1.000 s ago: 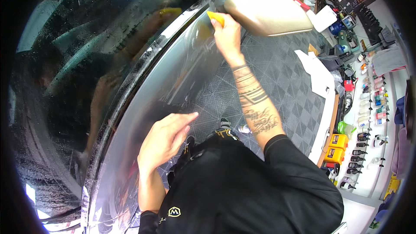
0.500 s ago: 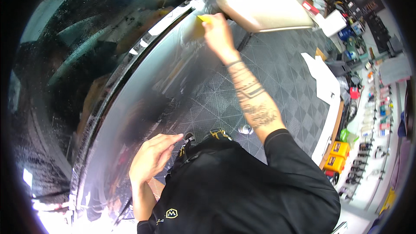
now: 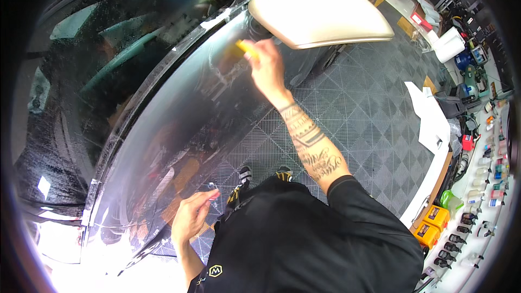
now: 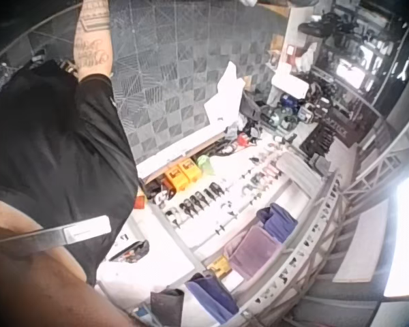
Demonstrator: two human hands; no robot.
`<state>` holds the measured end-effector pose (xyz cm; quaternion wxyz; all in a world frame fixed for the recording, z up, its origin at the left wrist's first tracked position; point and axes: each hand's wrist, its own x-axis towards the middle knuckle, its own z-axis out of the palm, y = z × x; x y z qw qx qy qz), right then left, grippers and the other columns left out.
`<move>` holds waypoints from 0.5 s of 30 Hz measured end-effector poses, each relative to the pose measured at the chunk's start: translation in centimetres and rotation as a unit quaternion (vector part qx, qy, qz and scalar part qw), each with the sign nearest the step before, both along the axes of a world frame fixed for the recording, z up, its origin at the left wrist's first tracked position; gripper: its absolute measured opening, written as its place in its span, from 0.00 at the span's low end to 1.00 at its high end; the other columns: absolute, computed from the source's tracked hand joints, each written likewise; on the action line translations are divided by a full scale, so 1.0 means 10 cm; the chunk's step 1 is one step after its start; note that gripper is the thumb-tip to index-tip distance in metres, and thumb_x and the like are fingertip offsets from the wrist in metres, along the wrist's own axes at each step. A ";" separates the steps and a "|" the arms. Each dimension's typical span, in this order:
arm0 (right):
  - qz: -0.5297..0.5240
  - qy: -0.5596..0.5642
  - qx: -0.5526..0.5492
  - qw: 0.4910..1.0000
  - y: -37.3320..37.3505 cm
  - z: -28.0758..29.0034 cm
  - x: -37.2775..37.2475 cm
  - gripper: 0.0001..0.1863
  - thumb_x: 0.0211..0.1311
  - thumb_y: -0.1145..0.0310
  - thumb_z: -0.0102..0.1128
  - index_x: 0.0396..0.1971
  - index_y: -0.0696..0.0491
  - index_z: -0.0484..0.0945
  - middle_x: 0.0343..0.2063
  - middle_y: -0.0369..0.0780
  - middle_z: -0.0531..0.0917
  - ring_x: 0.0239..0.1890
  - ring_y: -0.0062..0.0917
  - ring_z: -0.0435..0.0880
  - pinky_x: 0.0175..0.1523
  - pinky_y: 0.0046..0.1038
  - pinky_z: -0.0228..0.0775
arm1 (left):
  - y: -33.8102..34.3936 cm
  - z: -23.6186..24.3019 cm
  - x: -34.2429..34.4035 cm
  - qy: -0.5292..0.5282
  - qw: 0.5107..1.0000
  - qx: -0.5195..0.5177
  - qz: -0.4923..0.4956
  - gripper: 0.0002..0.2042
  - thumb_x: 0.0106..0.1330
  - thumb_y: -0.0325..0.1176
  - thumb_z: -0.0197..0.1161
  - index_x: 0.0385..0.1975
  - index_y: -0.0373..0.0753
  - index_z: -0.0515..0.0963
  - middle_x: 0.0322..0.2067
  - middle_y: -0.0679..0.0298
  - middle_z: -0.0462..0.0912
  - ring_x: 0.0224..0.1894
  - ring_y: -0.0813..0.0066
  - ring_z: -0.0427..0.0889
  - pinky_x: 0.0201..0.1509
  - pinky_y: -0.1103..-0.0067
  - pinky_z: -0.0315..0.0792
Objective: The person applies a transparent protective film to the front fender of a car. They use a spray bottle to wet the surface, a yellow squeegee to smooth the film, and a green plastic tool to tuck the edges into seams around the side mirror and body lines.
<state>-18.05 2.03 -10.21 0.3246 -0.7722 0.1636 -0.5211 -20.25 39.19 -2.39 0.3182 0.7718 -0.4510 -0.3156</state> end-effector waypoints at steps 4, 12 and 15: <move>0.081 0.107 -0.036 0.990 0.23 -0.17 -0.09 0.17 0.50 0.78 0.64 0.40 0.46 0.82 0.30 0.38 0.75 0.35 0.32 0.77 0.39 0.34 0.70 | -0.02 0.02 -0.08 -0.023 0.999 0.022 -0.001 0.17 0.61 0.18 0.52 0.50 0.33 0.77 0.41 0.52 0.84 0.45 0.58 0.84 0.50 0.72 0.75; 0.141 0.174 -0.042 0.974 0.23 -0.28 -0.20 0.17 0.51 0.80 0.61 0.43 0.51 0.79 0.34 0.41 0.77 0.39 0.36 0.78 0.44 0.34 0.72 | -0.07 -0.04 -0.04 -0.025 0.999 0.037 0.011 0.16 0.62 0.19 0.53 0.49 0.33 0.77 0.39 0.51 0.83 0.43 0.56 0.83 0.48 0.71 0.76; 0.050 0.110 0.010 0.993 0.05 -0.44 -0.26 0.19 0.50 0.79 0.62 0.45 0.51 0.77 0.37 0.43 0.76 0.40 0.39 0.77 0.45 0.38 0.72 | -0.07 -0.06 0.01 -0.024 0.999 0.037 -0.004 0.16 0.62 0.20 0.52 0.49 0.33 0.77 0.39 0.52 0.84 0.43 0.57 0.84 0.48 0.72 0.76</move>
